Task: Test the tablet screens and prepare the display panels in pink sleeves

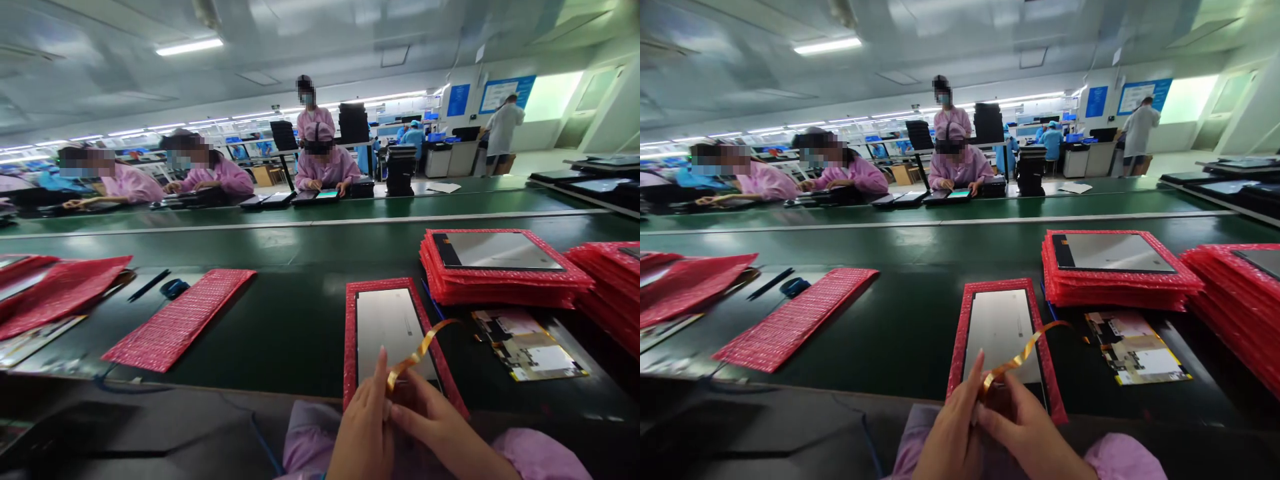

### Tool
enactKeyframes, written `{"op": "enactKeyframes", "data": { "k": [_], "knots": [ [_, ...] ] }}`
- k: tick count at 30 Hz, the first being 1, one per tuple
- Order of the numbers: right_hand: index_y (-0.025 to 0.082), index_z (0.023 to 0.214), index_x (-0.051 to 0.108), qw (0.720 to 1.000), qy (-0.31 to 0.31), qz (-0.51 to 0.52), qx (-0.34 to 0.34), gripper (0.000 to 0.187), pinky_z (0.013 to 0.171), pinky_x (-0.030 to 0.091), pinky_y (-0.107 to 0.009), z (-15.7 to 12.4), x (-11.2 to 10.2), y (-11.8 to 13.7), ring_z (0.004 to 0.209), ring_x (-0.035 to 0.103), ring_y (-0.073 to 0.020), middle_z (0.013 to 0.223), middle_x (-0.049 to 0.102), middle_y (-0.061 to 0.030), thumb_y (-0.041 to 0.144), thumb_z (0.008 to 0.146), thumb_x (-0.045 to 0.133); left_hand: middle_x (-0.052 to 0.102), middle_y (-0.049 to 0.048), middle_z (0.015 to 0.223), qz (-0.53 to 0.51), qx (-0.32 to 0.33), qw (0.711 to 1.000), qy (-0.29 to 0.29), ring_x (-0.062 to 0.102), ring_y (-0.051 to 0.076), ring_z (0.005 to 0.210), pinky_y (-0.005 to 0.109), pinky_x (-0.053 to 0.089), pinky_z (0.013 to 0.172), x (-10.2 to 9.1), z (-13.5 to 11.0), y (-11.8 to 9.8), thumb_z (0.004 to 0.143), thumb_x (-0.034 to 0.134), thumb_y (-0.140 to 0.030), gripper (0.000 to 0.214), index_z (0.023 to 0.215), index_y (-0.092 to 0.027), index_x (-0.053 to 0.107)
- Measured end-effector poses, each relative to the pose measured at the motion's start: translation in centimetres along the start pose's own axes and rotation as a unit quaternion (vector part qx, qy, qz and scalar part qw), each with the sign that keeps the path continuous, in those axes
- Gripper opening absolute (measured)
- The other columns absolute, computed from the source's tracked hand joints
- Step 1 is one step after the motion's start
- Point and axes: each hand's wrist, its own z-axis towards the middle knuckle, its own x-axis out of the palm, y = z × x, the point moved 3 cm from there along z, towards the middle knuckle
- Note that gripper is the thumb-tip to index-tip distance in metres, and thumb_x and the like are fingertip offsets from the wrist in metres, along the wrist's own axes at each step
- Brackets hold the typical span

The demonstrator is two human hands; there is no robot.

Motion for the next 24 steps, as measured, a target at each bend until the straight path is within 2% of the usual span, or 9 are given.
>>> {"op": "enactKeyframes", "data": {
  "k": [3,7,8,10,12,14,18,21,24],
  "knots": [
    [0.021,0.115,0.058,0.997,-0.042,-0.064,0.002,0.043,0.098,0.048,-0.035,0.4,-0.2,-0.9,0.11,0.06,-0.0249,0.113,0.066,-0.0074,0.051,0.087,0.072,0.058,0.0116,0.139,-0.025,-0.032,0.999,0.013,0.061,0.019,0.119,0.041,0.053,0.101,1.1,-0.4,0.2,0.089,0.032,-0.003,0.083,0.154,-0.026,-0.015],
    [0.017,0.107,0.064,0.98,-0.108,-0.166,-0.003,0.044,0.087,0.054,-0.038,1.3,-1.5,-1.2,0.098,0.066,-0.028,0.101,0.07,-0.0096,0.055,0.085,0.067,0.059,0.0145,0.137,-0.035,-0.05,0.998,-0.007,0.058,0.018,0.124,0.041,0.051,0.105,0.9,-0.5,0.1,0.09,0.036,-0.006,0.085,0.153,-0.019,-0.02],
    [0.016,0.103,0.065,0.972,-0.123,-0.199,-0.004,0.043,0.082,0.056,-0.037,1.6,-2.0,-1.0,0.092,0.067,-0.0279,0.096,0.071,-0.0097,0.055,0.084,0.065,0.058,0.0148,0.138,-0.017,-0.052,0.998,-0.018,0.057,0.019,0.125,0.043,0.05,0.106,0.6,-0.5,0.3,0.09,0.038,-0.008,0.084,0.154,-0.019,-0.014],
    [0.016,0.095,0.069,0.956,-0.15,-0.251,-0.01,0.038,0.075,0.056,-0.037,2.3,-2.9,-0.7,0.084,0.068,-0.0281,0.089,0.072,-0.0097,0.051,0.082,0.064,0.055,0.0156,0.142,0.045,-0.062,0.997,-0.028,0.053,0.024,0.13,0.049,0.048,0.108,-0.2,-0.7,0.9,0.092,0.045,-0.016,0.073,0.156,-0.018,0.011],
    [0.017,0.091,0.072,0.947,-0.165,-0.276,-0.018,0.035,0.078,0.054,-0.038,2.8,-3.8,-0.5,0.085,0.068,-0.029,0.088,0.072,-0.0097,0.048,0.079,0.064,0.052,0.0144,0.145,0.107,-0.07,0.992,-0.009,0.046,0.029,0.136,0.056,0.044,0.11,-0.7,-1.0,1.7,0.089,0.054,-0.022,0.059,0.146,-0.019,0.041],
    [0.018,0.091,0.074,0.938,-0.173,-0.299,-0.027,0.034,0.083,0.052,-0.04,3.1,-4.3,-0.5,0.088,0.067,-0.0296,0.091,0.073,-0.0095,0.047,0.079,0.061,0.051,0.0101,0.147,0.136,-0.079,0.987,0.026,0.039,0.031,0.141,0.061,0.038,0.113,-1.0,-1.2,2.3,0.084,0.063,-0.02,0.05,0.133,-0.024,0.058],
    [0.022,0.094,0.075,0.925,-0.163,-0.34,-0.046,0.03,0.088,0.049,-0.041,3.3,-4.4,-0.7,0.094,0.065,-0.0284,0.096,0.073,-0.007,0.043,0.082,0.058,0.045,0.0024,0.152,0.108,-0.099,0.988,0.058,0.031,0.029,0.146,0.065,0.028,0.117,-0.9,-1.3,2.5,0.08,0.064,-0.011,0.05,0.124,-0.036,0.065],
    [0.022,0.094,0.075,0.922,-0.145,-0.355,-0.043,0.027,0.086,0.049,-0.039,3.4,-4.1,-0.9,0.092,0.066,-0.0269,0.095,0.073,-0.0056,0.041,0.083,0.058,0.045,0.0009,0.152,0.061,-0.126,0.989,0.053,0.031,0.027,0.146,0.063,0.026,0.118,-0.6,-1.3,2.5,0.079,0.065,-0.009,0.048,0.118,-0.037,0.068],
    [0.021,0.093,0.073,0.92,-0.148,-0.361,-0.028,0.027,0.08,0.051,-0.038,3.4,-4.1,-1.1,0.085,0.067,-0.0264,0.09,0.073,-0.0058,0.041,0.082,0.059,0.049,0.0017,0.149,0.04,-0.116,0.992,0.036,0.033,0.029,0.145,0.063,0.028,0.117,-0.4,-1.4,2.8,0.076,0.068,-0.006,0.047,0.112,-0.036,0.071]
  ]
}}
